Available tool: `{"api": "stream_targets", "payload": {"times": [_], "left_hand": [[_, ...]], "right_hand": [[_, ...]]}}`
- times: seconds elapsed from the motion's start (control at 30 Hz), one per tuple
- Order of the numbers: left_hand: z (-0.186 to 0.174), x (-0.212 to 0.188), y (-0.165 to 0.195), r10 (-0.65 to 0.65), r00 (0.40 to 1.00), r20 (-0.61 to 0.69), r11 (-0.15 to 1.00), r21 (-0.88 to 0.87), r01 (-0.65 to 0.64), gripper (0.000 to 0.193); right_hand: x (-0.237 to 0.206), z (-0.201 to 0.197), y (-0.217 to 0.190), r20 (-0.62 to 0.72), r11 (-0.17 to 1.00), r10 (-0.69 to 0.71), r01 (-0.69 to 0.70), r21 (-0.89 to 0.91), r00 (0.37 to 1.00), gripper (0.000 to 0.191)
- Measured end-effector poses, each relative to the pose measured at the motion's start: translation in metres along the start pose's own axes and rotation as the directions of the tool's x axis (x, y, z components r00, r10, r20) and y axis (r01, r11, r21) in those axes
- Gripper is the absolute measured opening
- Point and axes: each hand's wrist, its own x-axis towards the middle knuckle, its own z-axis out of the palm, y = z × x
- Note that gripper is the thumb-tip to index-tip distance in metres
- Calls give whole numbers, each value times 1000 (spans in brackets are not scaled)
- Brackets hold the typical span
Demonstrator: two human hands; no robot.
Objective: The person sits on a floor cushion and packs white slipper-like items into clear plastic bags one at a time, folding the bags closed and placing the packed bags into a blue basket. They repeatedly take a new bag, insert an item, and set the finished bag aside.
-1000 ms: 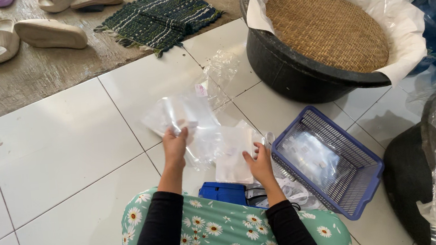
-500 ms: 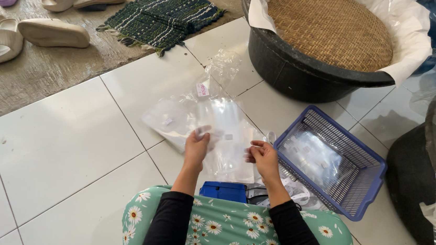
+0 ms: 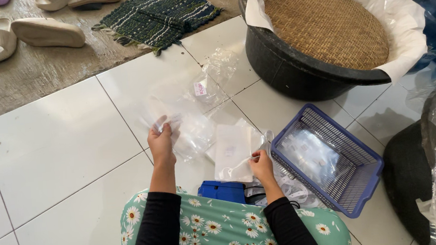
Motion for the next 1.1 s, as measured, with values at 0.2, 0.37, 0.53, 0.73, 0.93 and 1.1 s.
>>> {"api": "stream_targets", "payload": {"times": [0.2, 0.37, 0.53, 0.73, 0.93, 1.1], "left_hand": [[3, -5, 3, 1, 1000, 8, 1000, -11, -1, 32], [7, -9, 10, 8, 1000, 2, 1000, -5, -8, 31], [7, -14, 9, 5, 1000, 31, 1000, -19, -4, 32], [9, -15, 9, -38, 998, 46, 999, -32, 40, 33], [10, -14, 8, -44, 998, 55, 998, -39, 46, 33], [9, -16, 9, -40, 998, 43, 998, -36, 42, 33]], "right_hand": [[-28, -6, -41, -77, 852, -393, 332, -404, 916, 53], [-31, 27, -97, 278, 516, -669, 700, -494, 689, 53], [-11, 53, -123, 576, 406, -312, 654, -638, 756, 44], [19, 57, -115, 528, 350, -392, 653, -672, 753, 43], [42, 54, -99, 491, 390, -339, 595, -703, 802, 46], [43, 46, -82, 269, 584, -620, 663, -469, 737, 52]]}}
